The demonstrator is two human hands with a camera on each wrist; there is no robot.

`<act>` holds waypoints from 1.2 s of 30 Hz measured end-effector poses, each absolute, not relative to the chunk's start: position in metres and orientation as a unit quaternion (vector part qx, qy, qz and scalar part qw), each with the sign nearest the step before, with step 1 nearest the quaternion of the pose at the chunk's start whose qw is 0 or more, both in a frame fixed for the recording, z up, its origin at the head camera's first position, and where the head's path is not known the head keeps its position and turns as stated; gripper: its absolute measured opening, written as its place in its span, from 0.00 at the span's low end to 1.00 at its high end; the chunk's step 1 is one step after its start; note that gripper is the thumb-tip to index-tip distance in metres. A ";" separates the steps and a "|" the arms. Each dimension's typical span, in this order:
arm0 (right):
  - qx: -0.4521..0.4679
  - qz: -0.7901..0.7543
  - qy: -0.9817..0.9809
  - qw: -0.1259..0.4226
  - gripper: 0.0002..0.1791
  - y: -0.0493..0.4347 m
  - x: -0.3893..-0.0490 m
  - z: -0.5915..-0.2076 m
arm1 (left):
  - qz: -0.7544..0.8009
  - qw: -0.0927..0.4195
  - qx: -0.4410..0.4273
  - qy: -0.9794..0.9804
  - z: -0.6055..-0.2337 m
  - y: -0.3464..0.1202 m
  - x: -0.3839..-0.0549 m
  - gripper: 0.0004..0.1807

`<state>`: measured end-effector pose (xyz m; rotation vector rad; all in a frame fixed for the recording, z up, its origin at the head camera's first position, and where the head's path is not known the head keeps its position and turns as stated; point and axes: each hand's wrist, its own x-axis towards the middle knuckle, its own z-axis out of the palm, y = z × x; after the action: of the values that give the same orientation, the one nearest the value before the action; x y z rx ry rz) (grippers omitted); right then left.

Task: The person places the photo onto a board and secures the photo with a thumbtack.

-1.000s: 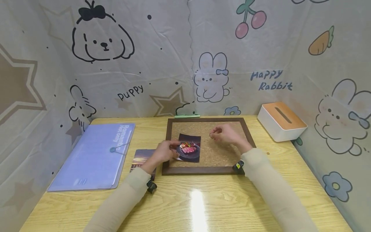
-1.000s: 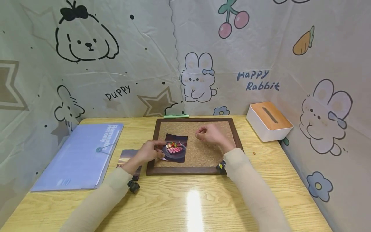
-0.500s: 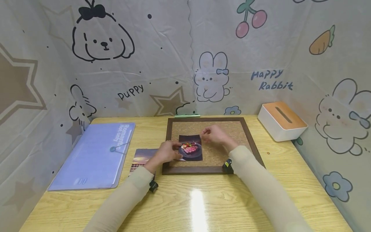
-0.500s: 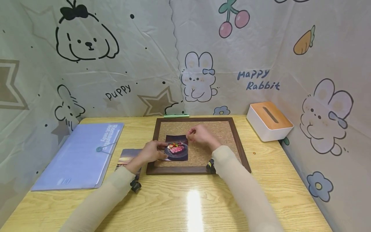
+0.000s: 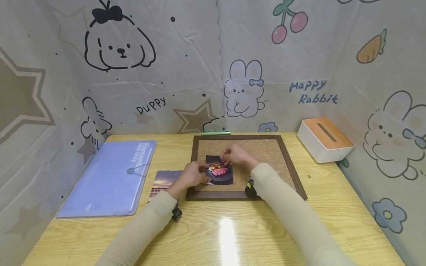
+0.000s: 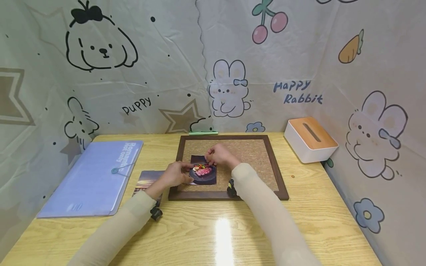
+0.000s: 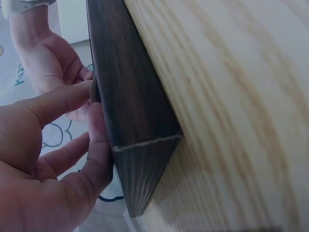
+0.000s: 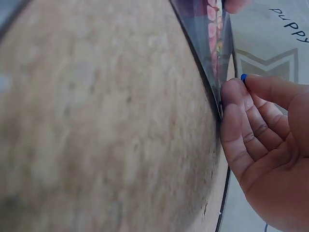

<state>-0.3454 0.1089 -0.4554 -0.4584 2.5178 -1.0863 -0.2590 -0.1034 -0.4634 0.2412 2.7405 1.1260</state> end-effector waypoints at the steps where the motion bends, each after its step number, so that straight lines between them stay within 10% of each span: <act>1: -0.165 -0.380 0.892 0.179 0.08 0.108 -0.346 -0.456 | 0.379 0.085 0.079 0.918 -0.463 -0.104 -0.259 0.30; 36: -0.112 -0.333 0.919 0.180 0.04 0.089 -0.358 -0.457 | 0.351 0.082 0.087 0.929 -0.463 -0.103 -0.261 0.29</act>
<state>-0.3580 0.0892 -0.4570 -0.3174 2.5958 -0.9419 -0.2606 -0.1030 -0.4633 0.2586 2.7747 1.0482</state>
